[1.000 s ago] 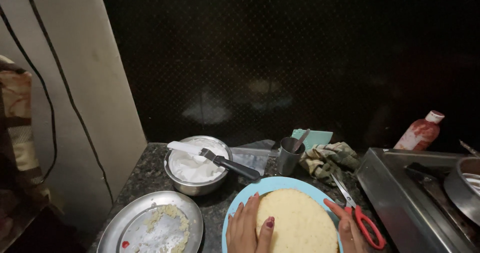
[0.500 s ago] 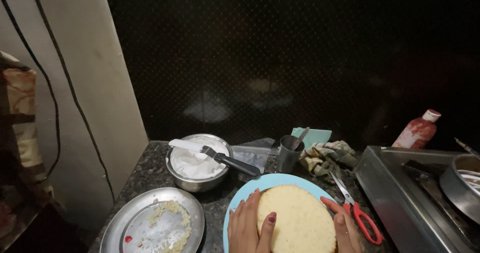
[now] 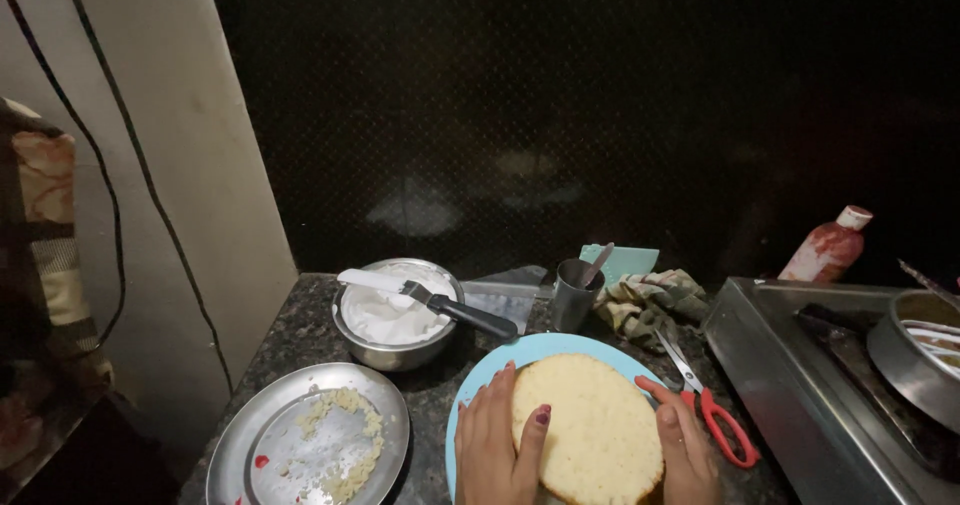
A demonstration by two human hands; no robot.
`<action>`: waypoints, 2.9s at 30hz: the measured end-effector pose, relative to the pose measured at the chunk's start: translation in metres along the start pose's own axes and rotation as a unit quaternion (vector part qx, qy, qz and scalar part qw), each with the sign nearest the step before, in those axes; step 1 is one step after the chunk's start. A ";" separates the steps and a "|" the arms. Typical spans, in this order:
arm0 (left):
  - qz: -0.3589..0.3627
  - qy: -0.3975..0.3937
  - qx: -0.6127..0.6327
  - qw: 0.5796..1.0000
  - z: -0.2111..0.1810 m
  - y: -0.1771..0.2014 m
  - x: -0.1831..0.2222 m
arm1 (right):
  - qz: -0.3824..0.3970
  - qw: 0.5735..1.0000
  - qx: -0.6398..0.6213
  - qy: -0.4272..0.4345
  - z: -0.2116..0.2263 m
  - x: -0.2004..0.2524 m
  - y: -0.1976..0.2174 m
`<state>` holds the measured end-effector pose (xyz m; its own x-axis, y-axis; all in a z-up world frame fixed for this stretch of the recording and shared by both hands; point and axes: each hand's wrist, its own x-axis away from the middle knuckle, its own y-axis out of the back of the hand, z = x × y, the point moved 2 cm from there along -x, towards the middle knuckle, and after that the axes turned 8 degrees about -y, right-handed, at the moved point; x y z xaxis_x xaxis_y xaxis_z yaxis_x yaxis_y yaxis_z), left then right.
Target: Apply cream to cake layers using a palette knife.
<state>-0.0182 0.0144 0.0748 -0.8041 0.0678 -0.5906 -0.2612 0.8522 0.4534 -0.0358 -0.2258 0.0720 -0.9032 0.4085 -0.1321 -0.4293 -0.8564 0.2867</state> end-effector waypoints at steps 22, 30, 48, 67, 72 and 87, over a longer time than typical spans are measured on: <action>-0.033 -0.004 0.035 0.999 -0.019 0.016 -0.005 | -0.029 0.999 0.014 0.000 0.025 0.013 -0.002; -0.020 0.010 0.035 0.999 -0.015 0.013 -0.006 | -0.030 0.999 0.016 -0.041 0.028 0.013 -0.003; 0.006 0.047 0.029 0.998 -0.015 0.014 -0.008 | -0.037 0.998 0.030 -0.046 0.032 0.015 -0.004; -0.003 0.046 0.028 0.999 -0.014 0.014 -0.005 | -0.043 0.998 0.045 -0.011 0.025 0.016 -0.006; -0.002 0.050 0.036 0.998 -0.016 0.015 -0.007 | -0.020 0.995 0.052 -0.080 0.021 0.007 -0.006; -0.019 0.033 0.046 0.998 -0.017 0.016 -0.005 | -0.031 0.999 0.020 0.021 0.006 0.003 -0.005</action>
<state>-0.0277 0.0189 0.0960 -0.8285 0.0019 -0.5600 -0.2454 0.8976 0.3661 -0.0363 -0.2182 0.0755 -0.8749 0.4452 -0.1905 -0.4840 -0.8169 0.3136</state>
